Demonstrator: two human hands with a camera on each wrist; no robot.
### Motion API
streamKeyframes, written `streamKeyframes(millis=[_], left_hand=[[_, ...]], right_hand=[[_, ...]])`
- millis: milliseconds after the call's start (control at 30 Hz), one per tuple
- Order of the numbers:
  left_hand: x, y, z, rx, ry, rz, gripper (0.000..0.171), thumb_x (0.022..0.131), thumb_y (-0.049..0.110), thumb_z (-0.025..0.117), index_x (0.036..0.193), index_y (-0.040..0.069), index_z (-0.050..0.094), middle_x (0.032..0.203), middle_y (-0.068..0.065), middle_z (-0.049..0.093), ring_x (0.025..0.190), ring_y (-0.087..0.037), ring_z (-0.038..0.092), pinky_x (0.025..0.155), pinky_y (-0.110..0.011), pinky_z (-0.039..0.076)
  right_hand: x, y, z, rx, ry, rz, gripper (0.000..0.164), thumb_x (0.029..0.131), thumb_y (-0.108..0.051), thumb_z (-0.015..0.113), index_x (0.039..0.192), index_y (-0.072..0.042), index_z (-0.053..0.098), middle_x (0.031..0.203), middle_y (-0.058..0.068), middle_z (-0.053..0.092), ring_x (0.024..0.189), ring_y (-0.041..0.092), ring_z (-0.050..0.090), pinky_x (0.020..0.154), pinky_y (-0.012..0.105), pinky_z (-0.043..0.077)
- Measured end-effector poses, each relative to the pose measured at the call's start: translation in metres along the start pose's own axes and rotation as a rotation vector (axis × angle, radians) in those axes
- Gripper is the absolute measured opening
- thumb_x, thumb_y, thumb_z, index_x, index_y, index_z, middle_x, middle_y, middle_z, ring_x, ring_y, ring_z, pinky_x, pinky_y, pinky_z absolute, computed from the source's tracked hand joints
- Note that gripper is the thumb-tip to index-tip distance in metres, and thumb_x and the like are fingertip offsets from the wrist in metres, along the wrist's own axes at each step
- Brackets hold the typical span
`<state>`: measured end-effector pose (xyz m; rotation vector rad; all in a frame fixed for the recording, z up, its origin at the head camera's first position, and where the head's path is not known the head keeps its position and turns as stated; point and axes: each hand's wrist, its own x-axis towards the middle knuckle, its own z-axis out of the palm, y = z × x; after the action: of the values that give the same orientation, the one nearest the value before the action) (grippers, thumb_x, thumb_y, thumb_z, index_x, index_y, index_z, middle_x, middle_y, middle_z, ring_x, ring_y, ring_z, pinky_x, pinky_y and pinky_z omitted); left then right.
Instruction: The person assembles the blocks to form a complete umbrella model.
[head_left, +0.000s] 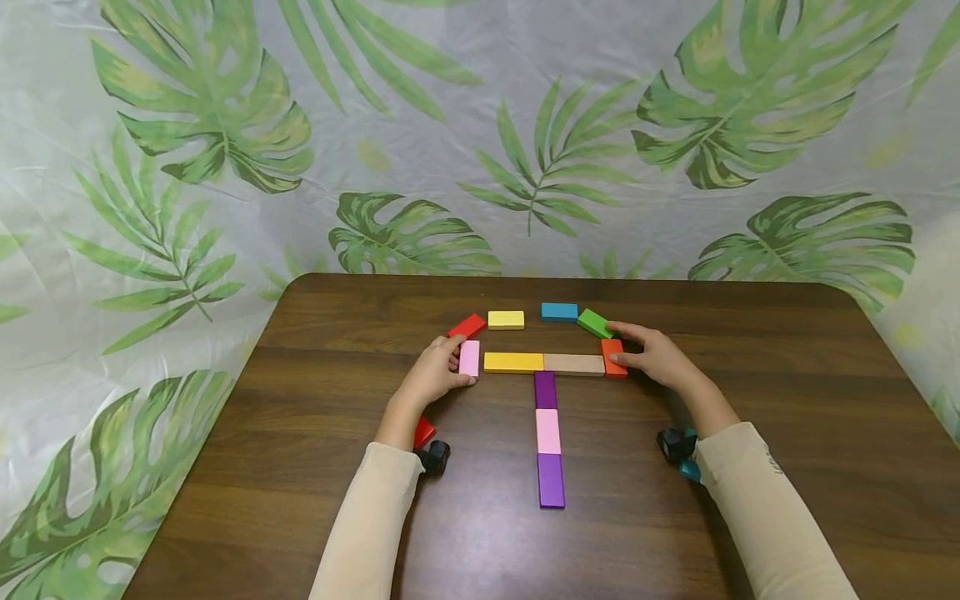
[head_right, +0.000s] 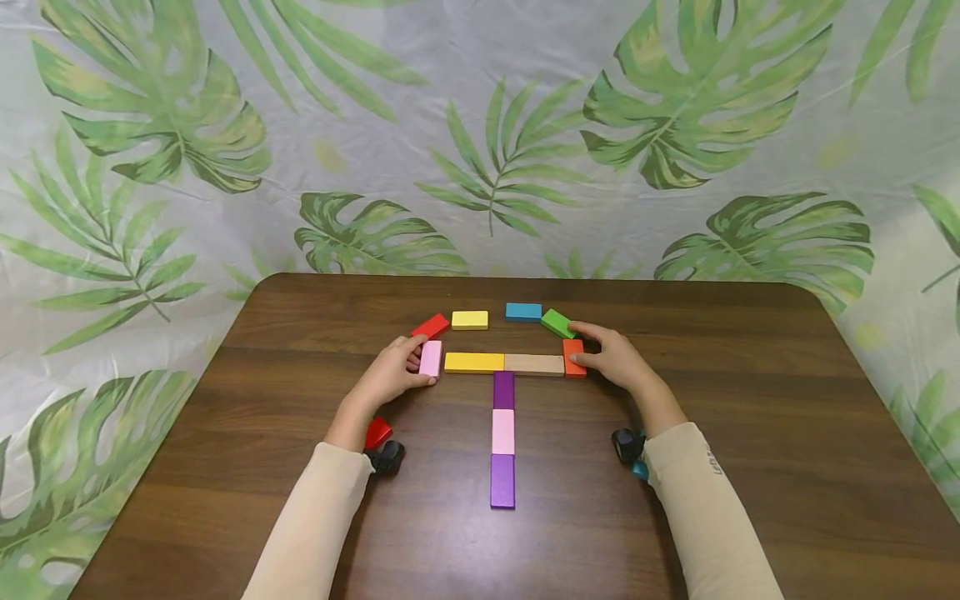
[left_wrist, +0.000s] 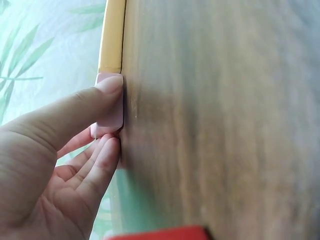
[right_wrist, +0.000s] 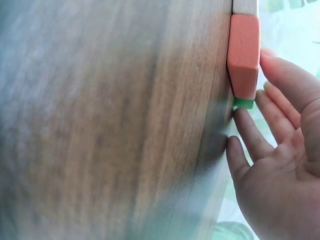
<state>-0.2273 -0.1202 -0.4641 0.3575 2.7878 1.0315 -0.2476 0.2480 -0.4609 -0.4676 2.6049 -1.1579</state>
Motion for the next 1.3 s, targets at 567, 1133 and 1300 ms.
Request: streamKeyframes(millis=[567, 1133, 1300], left_hand=[[0.005, 0.007, 0.004, 0.054, 0.021, 0.003, 0.067, 0.073, 0.021, 0.076, 0.129, 0.002, 0.045, 0.098, -0.008, 0.052, 0.084, -0.018, 0.051, 0.076, -0.030, 0.045], [0.005, 0.008, 0.003, 0.015, 0.032, 0.011, 0.065, 0.072, 0.022, 0.077, 0.126, 0.002, 0.047, 0.094, -0.007, 0.051, 0.082, -0.018, 0.051, 0.073, -0.029, 0.045], [0.004, 0.004, 0.001, -0.048, 0.144, 0.023, 0.057, 0.074, 0.023, 0.074, 0.122, 0.002, 0.051, 0.094, -0.007, 0.052, 0.080, -0.019, 0.052, 0.072, -0.029, 0.046]], right_hand=[[0.001, 0.002, 0.001, 0.007, 0.006, 0.001, 0.061, 0.085, -0.027, 0.062, 0.137, -0.005, 0.037, 0.135, 0.022, 0.036, 0.125, 0.039, 0.028, 0.097, 0.055, 0.022], [0.001, 0.002, 0.000, -0.003, 0.005, -0.005, 0.060, 0.086, -0.026, 0.062, 0.136, -0.004, 0.037, 0.135, 0.023, 0.036, 0.124, 0.039, 0.028, 0.098, 0.055, 0.022], [0.001, 0.001, 0.000, -0.003, 0.004, -0.004, 0.060, 0.086, -0.025, 0.062, 0.136, -0.004, 0.037, 0.135, 0.023, 0.036, 0.124, 0.039, 0.028, 0.098, 0.055, 0.022]])
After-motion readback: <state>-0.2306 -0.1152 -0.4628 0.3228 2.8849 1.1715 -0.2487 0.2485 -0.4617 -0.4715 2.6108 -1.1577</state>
